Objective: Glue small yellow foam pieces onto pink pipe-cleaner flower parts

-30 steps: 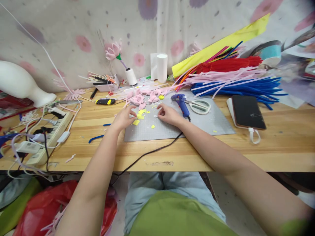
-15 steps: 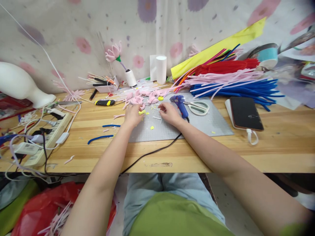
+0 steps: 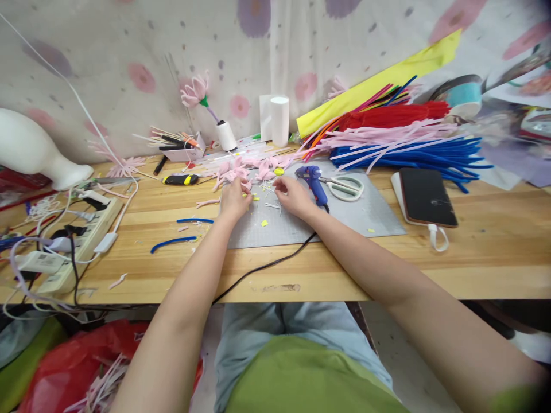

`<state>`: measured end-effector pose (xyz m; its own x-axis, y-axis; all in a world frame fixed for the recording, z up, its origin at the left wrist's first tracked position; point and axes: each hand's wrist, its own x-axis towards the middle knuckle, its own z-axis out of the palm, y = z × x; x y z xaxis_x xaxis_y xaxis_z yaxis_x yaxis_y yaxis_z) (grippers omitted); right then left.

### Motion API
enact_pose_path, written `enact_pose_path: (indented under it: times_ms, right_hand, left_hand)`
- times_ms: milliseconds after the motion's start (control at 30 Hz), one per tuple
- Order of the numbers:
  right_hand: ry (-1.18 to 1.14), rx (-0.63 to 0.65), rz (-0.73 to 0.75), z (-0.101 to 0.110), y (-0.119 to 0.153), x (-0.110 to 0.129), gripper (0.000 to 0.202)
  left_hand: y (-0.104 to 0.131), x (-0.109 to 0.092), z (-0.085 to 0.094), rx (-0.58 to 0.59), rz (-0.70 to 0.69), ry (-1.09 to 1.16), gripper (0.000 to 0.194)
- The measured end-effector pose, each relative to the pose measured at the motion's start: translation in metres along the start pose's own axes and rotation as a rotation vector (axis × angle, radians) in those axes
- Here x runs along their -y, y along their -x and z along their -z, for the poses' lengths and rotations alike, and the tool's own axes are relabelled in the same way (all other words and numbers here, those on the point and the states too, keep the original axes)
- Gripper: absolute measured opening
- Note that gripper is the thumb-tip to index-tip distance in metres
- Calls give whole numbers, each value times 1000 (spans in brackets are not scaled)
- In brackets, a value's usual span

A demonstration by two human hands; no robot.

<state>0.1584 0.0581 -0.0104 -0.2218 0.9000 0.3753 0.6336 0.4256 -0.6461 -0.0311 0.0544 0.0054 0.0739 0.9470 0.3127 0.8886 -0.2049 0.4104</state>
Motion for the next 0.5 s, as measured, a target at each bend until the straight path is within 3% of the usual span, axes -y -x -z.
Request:
enact_pose_path:
  times_ms: [200,367,500]
  right_hand:
    - [207,166,135,-9,-14,22,25]
    - [366,209,216,-16,-25,37,20]
    - [361,193,181,-11,-35,33,17]
  left_hand:
    - [3,-2,3,-55,-3,70,38]
    - [3,-8,6,-30,-21,65,39]
    - [2,-1,10,-63,29,-8,41]
